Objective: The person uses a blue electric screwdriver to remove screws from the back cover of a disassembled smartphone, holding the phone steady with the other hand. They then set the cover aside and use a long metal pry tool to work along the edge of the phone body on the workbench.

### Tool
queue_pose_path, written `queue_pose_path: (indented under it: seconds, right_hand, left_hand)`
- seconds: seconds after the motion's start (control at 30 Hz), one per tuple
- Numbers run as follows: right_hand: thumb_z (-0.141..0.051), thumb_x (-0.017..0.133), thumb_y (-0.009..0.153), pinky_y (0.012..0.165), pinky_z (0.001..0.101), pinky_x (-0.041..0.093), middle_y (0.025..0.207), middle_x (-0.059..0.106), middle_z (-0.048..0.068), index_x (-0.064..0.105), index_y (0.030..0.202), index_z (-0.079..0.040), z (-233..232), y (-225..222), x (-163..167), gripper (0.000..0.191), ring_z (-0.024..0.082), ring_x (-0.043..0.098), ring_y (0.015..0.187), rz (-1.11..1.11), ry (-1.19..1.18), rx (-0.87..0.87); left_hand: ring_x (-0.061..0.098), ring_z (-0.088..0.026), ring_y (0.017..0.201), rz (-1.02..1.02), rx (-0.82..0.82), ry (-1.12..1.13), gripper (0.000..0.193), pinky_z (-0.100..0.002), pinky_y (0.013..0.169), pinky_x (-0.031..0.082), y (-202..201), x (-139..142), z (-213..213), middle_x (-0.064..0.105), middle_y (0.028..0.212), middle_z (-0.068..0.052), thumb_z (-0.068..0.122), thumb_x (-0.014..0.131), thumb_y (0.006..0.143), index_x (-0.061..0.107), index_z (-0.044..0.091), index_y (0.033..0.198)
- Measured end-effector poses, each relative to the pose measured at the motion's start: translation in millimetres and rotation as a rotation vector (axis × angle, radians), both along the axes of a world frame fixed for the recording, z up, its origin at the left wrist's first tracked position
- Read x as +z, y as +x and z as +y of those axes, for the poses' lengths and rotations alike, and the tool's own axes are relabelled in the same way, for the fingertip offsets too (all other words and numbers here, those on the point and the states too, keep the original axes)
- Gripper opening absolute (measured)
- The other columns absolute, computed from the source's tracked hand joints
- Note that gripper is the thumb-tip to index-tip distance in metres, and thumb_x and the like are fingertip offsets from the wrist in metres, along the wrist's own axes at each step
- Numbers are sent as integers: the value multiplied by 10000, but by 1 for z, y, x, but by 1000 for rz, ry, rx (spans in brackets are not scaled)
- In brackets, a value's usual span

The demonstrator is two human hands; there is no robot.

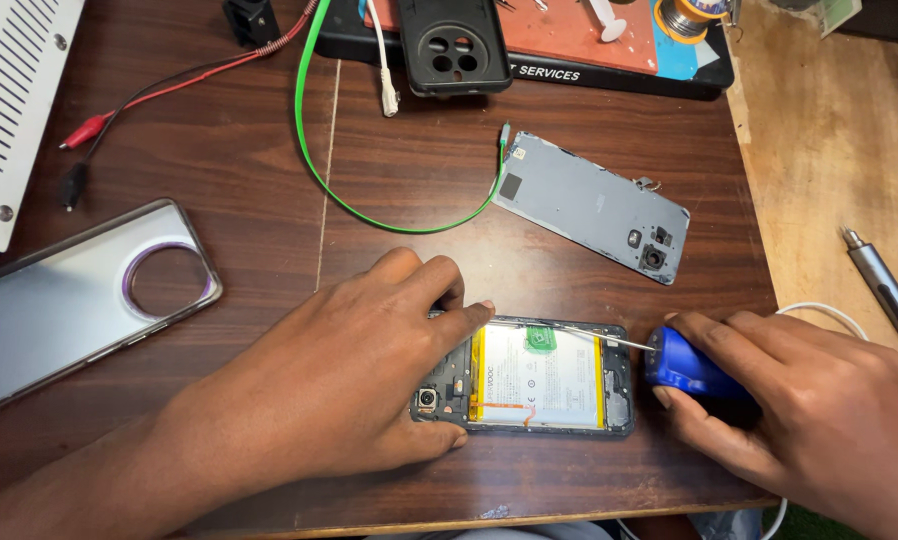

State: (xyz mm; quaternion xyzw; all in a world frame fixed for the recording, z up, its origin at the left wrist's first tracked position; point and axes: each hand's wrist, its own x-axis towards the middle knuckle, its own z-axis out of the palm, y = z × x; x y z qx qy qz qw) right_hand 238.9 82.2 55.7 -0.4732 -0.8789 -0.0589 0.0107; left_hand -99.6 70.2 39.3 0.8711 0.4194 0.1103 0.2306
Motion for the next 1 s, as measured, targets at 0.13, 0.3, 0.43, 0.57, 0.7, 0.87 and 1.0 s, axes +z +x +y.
queue_pose_path:
  seconds: [0.13,0.3,0.43,0.57,0.7,0.87,1.0]
  right_hand:
    - [-463,798,703,599,394,545,875,751,53,768,1115,-115,-1,1,-1,540,267,706,692,69,5,14]
    - [-477,812,703,624,386,565,870,755,43,768,1139,-130,3,1,-1,559,252,721,697,38,-49,-23]
    - [-444,808,708,632,395,569,891,753,69,756,1132,-96,5,-2,-2,550,273,719,710,88,-79,9]
    - [-431,802,710,632,401,566,888,751,73,746,1115,-77,6,-4,-1,541,277,718,718,122,-81,50]
    - [-444,812,714,631,401,564,874,749,65,754,1125,-92,6,-6,-1,544,273,714,705,104,-100,17]
    - [-438,808,714,621,405,552,859,743,70,751,1125,-84,8,-8,0,545,275,704,689,114,-96,48]
    - [-424,805,713,617,415,542,842,737,78,746,1113,-62,9,-9,0,543,282,696,676,115,-70,92]
  left_hand:
    - [544,-290,1071,0,1,-5,818,-457,801,548,0,0,1,585,1116,-129,431,857,680,625,14,1344]
    - [547,-291,1064,-13,-3,13,829,-461,799,548,0,0,1,588,1118,-130,434,862,673,625,8,1344]
    - [542,-275,1070,41,2,-59,826,-447,796,553,1,0,2,580,1119,-130,443,854,687,612,20,1354]
    - [545,-285,1056,7,-9,8,824,-449,798,551,0,1,1,590,1108,-130,436,859,677,627,7,1342]
    - [545,-284,1055,1,-16,21,828,-445,801,553,0,0,1,588,1110,-136,441,857,684,624,-7,1340]
    - [543,-285,1058,-2,-15,15,829,-446,801,552,0,-1,0,587,1109,-135,436,854,688,620,-6,1350]
    - [543,-289,1058,-12,-18,38,825,-449,809,551,0,-1,0,585,1107,-136,435,856,682,626,-7,1339]
